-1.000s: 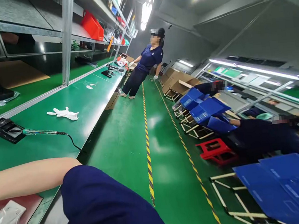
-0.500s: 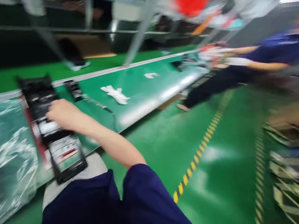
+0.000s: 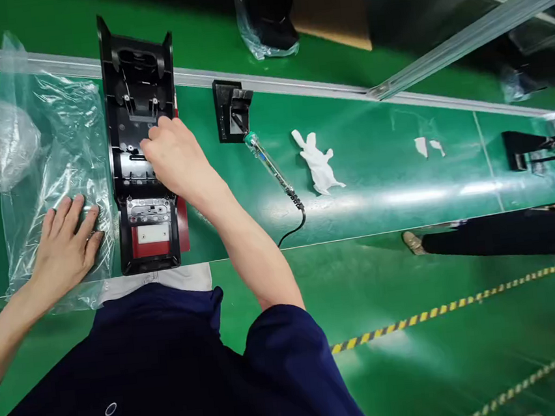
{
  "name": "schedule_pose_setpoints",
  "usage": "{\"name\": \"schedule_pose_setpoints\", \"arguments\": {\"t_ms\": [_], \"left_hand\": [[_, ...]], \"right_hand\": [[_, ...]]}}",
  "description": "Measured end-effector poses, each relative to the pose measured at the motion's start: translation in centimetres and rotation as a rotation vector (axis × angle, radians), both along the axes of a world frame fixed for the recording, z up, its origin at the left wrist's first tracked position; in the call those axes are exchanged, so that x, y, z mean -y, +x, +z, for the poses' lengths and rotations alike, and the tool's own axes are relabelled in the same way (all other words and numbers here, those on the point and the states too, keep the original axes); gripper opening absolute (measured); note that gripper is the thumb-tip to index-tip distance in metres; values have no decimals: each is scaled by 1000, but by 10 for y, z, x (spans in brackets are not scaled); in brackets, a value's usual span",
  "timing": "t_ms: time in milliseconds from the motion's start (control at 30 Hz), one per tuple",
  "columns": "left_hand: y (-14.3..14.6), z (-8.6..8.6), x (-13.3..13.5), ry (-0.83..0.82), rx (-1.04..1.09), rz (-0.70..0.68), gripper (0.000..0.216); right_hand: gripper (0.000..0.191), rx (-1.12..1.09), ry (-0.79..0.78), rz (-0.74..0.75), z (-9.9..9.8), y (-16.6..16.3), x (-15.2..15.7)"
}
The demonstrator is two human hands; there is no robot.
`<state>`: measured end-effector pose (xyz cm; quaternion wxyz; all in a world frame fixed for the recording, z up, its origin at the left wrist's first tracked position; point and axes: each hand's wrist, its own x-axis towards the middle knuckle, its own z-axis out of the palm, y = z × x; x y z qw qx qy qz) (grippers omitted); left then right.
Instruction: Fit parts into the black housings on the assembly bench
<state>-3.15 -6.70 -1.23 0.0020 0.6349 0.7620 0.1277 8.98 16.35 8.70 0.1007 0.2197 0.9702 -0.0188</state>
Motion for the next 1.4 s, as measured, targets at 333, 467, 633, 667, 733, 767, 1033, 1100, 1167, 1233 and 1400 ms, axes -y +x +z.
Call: {"name": "schedule_pose_setpoints", "arguments": {"t_ms": [333, 467, 633, 667, 733, 767, 1033, 1100, 1167, 1233, 1400], "left_hand": [[3, 1, -22, 100, 182, 155, 46], [3, 1, -22, 144, 188, 110, 43], [3, 1, -23, 130, 158, 74, 48], [3, 0, -23, 138, 154, 70, 49], [2, -1, -24, 168, 148, 62, 47], [2, -2, -24, 187, 148, 59, 46], [15, 28, -28, 377, 264, -88, 60], [16, 40, -27, 386, 260, -131, 62], [12, 49, -23, 395, 213, -148, 64], [3, 53, -16, 408, 144, -119, 63], [-16, 39, 5, 274, 56, 11, 63]], "right_hand": [[27, -83, -42, -69, -20, -4, -12], [36, -149, -34, -77, -23, -5, -10], [48, -210, -1, -7, -29, -3, -21], [48, -242, 14, 2, -32, -2, -23], [50, -295, 37, 3, -38, -1, -27], [49, -312, 46, -4, -42, 0, -28], [6, -1190, 8, -155, -55, 59, 15], [10, -1229, -66, -258, -63, 82, 37], [14, -1195, -103, -324, -73, 102, 58], [15, -1171, -120, -363, -82, 117, 75], [16, -1139, -155, -416, -96, 134, 92]]}}
